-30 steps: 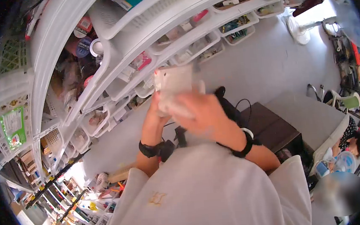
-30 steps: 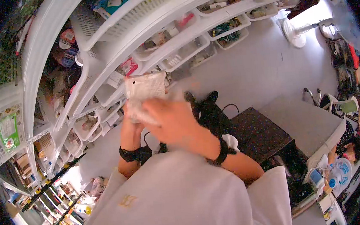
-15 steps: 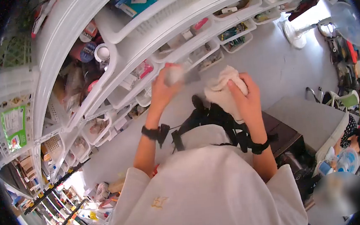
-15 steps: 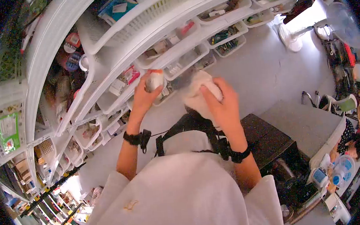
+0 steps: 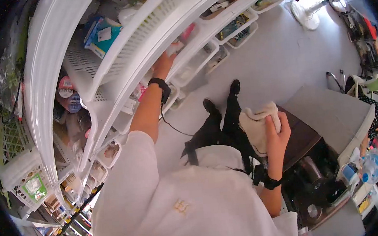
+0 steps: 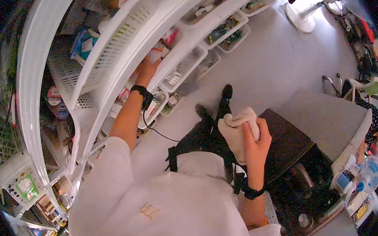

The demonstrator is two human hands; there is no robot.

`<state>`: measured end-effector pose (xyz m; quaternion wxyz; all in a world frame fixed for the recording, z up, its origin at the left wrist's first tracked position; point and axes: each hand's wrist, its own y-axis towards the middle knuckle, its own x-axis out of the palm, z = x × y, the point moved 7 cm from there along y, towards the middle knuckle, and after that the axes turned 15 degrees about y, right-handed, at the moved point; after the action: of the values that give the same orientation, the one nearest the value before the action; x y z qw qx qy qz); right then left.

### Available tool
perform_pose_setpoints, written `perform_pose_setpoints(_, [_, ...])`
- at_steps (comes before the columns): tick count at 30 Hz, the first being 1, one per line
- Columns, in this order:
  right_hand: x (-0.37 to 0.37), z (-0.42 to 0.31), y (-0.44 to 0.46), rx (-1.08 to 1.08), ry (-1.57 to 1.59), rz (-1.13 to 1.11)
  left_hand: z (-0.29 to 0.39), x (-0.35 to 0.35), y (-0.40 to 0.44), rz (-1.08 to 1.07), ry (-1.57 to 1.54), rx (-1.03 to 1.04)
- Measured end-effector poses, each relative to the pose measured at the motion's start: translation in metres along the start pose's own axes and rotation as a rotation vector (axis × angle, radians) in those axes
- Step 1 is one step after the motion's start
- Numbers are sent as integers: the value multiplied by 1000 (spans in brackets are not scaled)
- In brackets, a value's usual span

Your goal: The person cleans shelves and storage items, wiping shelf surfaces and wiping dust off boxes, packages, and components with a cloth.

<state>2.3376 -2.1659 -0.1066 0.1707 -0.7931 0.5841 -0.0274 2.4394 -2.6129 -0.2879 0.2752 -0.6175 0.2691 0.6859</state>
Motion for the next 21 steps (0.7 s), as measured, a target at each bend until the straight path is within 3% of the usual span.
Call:
perform_pose_setpoints(5, [3,-10,20,-26,52,28,4,-17,-53,19,138,-35])
perform_pose_setpoints(7, [12,-2,29,-8,42,-13,22,-39,-113,-13,-40,104])
perform_pose_setpoints(8, [18,3,33,1,38,-36,13,-15,-159,-31,-37,134])
perform_pose_setpoints(10, [38,11,38,-16,25,-127,-19,49,-269,-469,-240,8])
perform_pose_setpoints(11, [49,12,40,-25,22,-173,-31,73,-332,-850,-134,-165])
perform_pose_setpoints(14, [80,9,45,-19,30,-317,-48,81,-458,-1283,-300,-88])
perform_pose_setpoints(17, [101,-6,47,-54,-4,-414,-38,66,-476,-1327,-542,113])
perform_pose_setpoints(21, [119,-6,54,-56,9,-512,-19,45,-431,-1191,-706,469])
